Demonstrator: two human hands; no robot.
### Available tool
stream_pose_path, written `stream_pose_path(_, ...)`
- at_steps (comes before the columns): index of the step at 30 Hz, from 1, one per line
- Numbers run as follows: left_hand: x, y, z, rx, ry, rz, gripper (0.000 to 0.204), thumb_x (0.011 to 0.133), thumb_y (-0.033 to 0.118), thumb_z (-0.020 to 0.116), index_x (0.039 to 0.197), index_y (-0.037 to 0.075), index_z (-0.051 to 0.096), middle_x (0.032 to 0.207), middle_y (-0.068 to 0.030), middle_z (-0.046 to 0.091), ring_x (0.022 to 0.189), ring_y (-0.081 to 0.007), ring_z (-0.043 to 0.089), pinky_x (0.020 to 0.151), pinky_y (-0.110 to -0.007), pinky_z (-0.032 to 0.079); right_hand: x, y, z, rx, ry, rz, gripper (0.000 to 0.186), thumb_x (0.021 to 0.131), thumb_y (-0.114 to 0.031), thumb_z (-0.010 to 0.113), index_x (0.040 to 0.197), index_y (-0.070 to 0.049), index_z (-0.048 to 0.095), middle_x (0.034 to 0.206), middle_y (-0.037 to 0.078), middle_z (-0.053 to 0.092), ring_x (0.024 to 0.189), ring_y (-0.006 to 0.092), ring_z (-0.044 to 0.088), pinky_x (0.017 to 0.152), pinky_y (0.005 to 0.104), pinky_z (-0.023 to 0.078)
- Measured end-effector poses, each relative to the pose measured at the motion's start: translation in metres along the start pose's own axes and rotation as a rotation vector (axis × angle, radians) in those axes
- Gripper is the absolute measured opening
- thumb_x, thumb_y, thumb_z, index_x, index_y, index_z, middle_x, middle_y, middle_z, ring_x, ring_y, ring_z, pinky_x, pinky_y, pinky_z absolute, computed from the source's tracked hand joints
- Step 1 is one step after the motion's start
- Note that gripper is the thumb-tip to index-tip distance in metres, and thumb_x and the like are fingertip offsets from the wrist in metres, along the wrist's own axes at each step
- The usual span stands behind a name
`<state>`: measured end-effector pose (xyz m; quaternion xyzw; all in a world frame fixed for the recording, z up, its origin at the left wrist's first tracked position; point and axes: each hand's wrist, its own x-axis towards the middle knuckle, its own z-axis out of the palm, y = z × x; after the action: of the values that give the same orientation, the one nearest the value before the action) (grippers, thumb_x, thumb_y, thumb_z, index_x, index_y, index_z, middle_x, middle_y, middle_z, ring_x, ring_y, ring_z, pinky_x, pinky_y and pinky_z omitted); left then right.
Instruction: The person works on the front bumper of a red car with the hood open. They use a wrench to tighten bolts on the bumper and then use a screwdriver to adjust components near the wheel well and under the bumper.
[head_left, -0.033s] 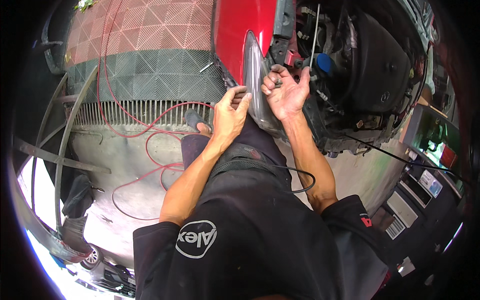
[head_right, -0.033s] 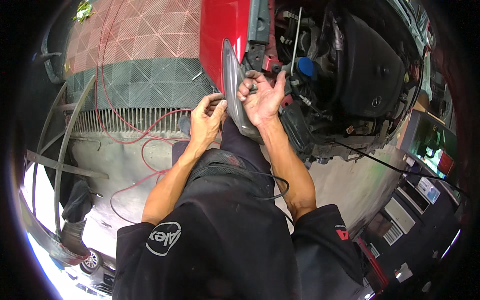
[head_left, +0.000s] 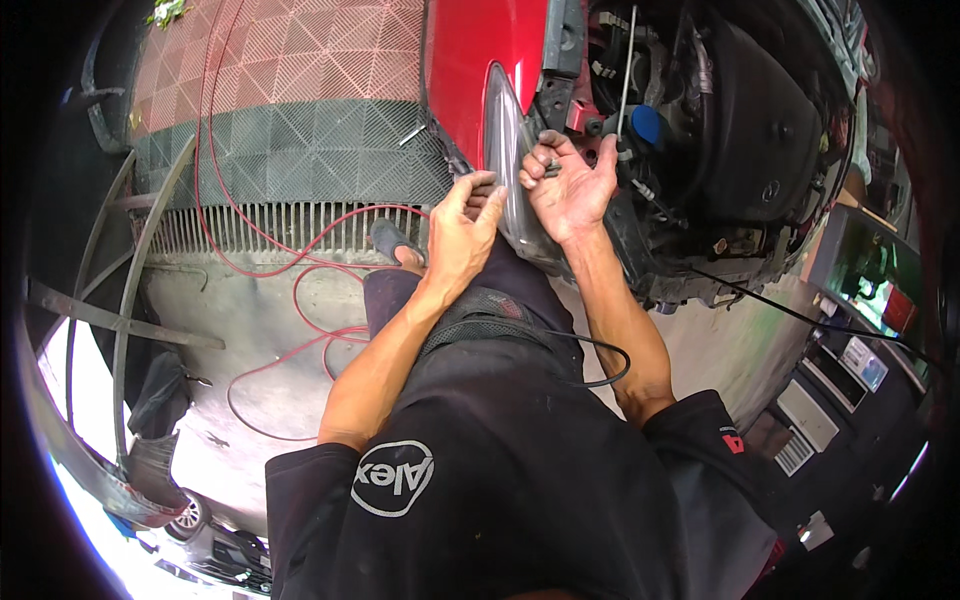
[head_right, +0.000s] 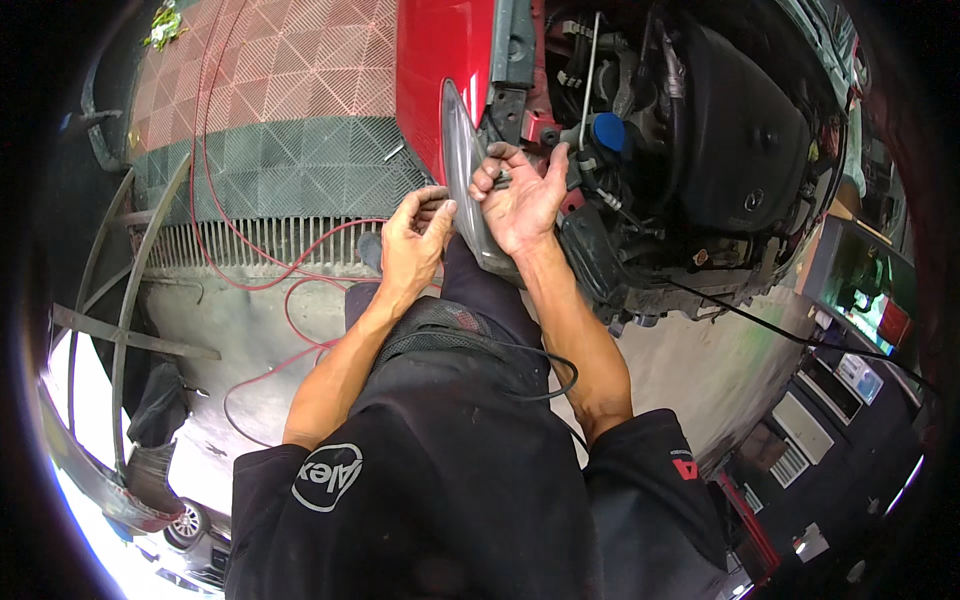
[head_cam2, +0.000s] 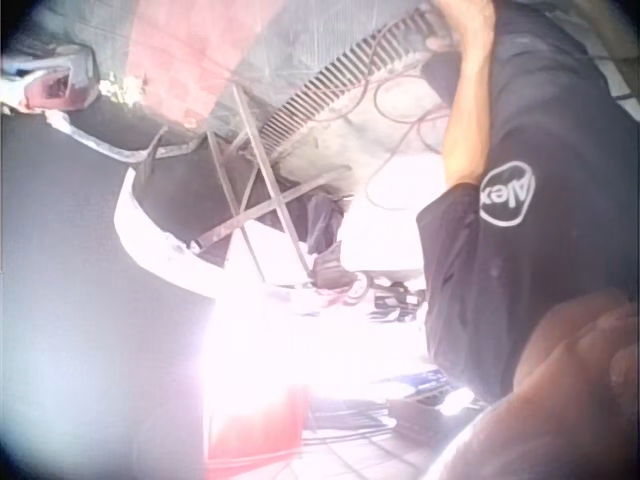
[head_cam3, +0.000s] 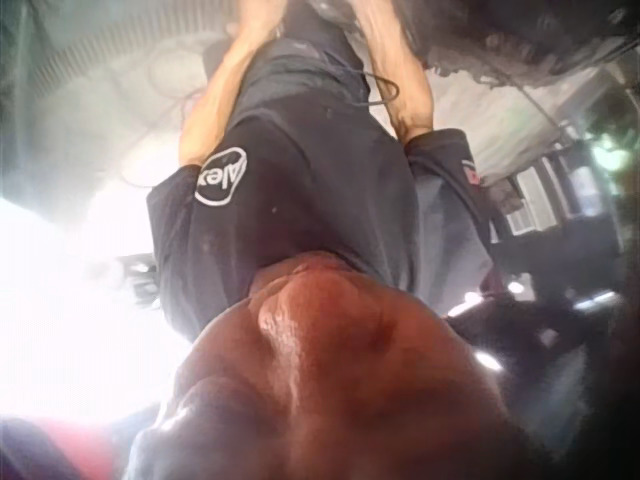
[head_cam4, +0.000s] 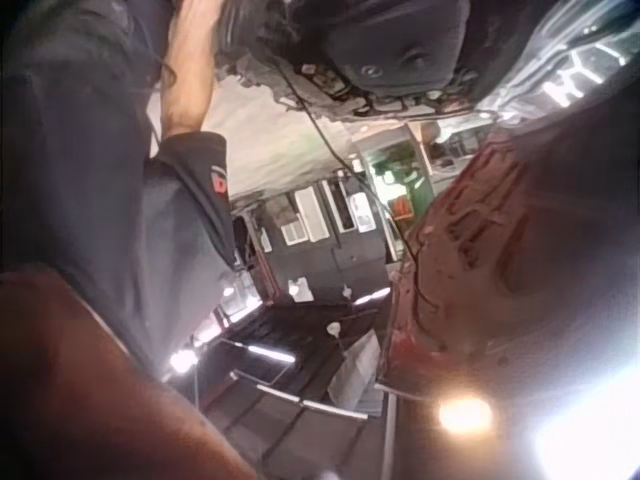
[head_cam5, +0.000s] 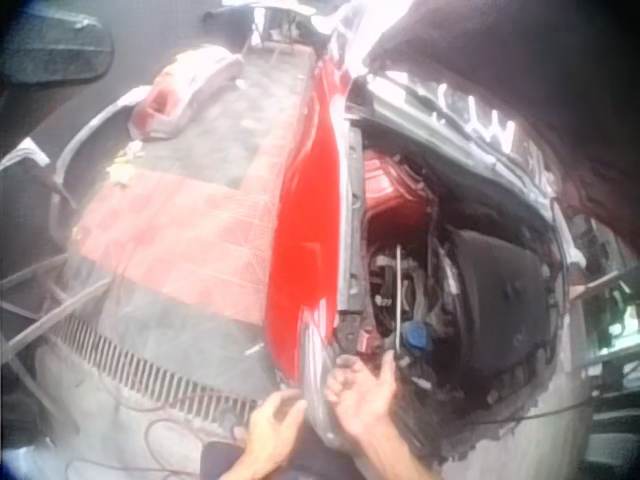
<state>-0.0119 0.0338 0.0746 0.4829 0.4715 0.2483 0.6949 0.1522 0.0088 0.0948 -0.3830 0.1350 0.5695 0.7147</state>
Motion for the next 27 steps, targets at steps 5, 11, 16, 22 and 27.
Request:
stream_pose_path(5,0.006,0.022,0.016,0.369,-0.035,0.544,0.027,0.087,0.004,0.077,0.114,0.003,0.069,0.091,-0.0082,0.07,0.073,-0.0149,0.064,0.065,-0.028,0.053,-0.004,-0.003,-0.004,0.087,0.002,0.072,0.093,0.09,-0.086,0.036,0.106,0.003,0.058,0.093,0.015,0.058,0.088,0.0315,0.06,0.091,0.0455,0.051)
stream_pose_path(11,0.024,0.02,0.025,0.557,-0.024,0.703,0.031,0.085,0.01,0.076,0.115,0.005,0.068,0.095,-0.0126,0.068,0.084,-0.0325,0.07,0.071,-0.041,0.057,-0.01,0.001,0.002,0.052,-0.057,0.052,0.095,0.093,-0.083,0.03,0.113,0.005,0.057,0.104,0.022,0.063,0.104,0.0362,0.065,0.1,0.0491,0.052)
stream_pose_path(16,0.024,0.026,0.025,0.595,-0.128,0.634,0.026,0.087,0.011,0.076,0.11,0.004,0.065,0.098,-0.0136,0.067,0.087,-0.0335,0.07,0.072,-0.041,0.057,-0.014,0.002,0.0,0.047,-0.072,0.015,0.092,0.096,-0.079,0.031,0.116,0.006,0.059,0.111,0.024,0.064,0.106,0.0348,0.065,0.1,0.047,0.052)
stream_pose_path(22,0.031,0.038,0.02,0.687,-0.302,0.621,0.023,0.087,0.011,0.075,0.104,0.004,0.062,0.107,-0.0148,0.065,0.094,-0.0347,0.068,0.073,-0.043,0.057,-0.012,0.004,-0.022,0.095,-0.078,0.062,0.06,0.102,-0.048,0.034,0.117,0.005,0.058,0.115,0.02,0.065,0.109,0.0291,0.064,0.102,0.0422,0.051)
stream_pose_path(27,0.038,0.033,0.017,0.659,-0.349,0.701,0.028,0.087,0.008,0.075,0.111,0.004,0.061,0.109,-0.0145,0.065,0.093,-0.0345,0.068,0.074,-0.042,0.057,-0.012,0.005,-0.011,0.008,-0.077,0.037,0.036,0.1,-0.022,0.039,0.122,0.003,0.052,0.118,0.02,0.064,0.113,0.0289,0.064,0.105,0.043,0.05)
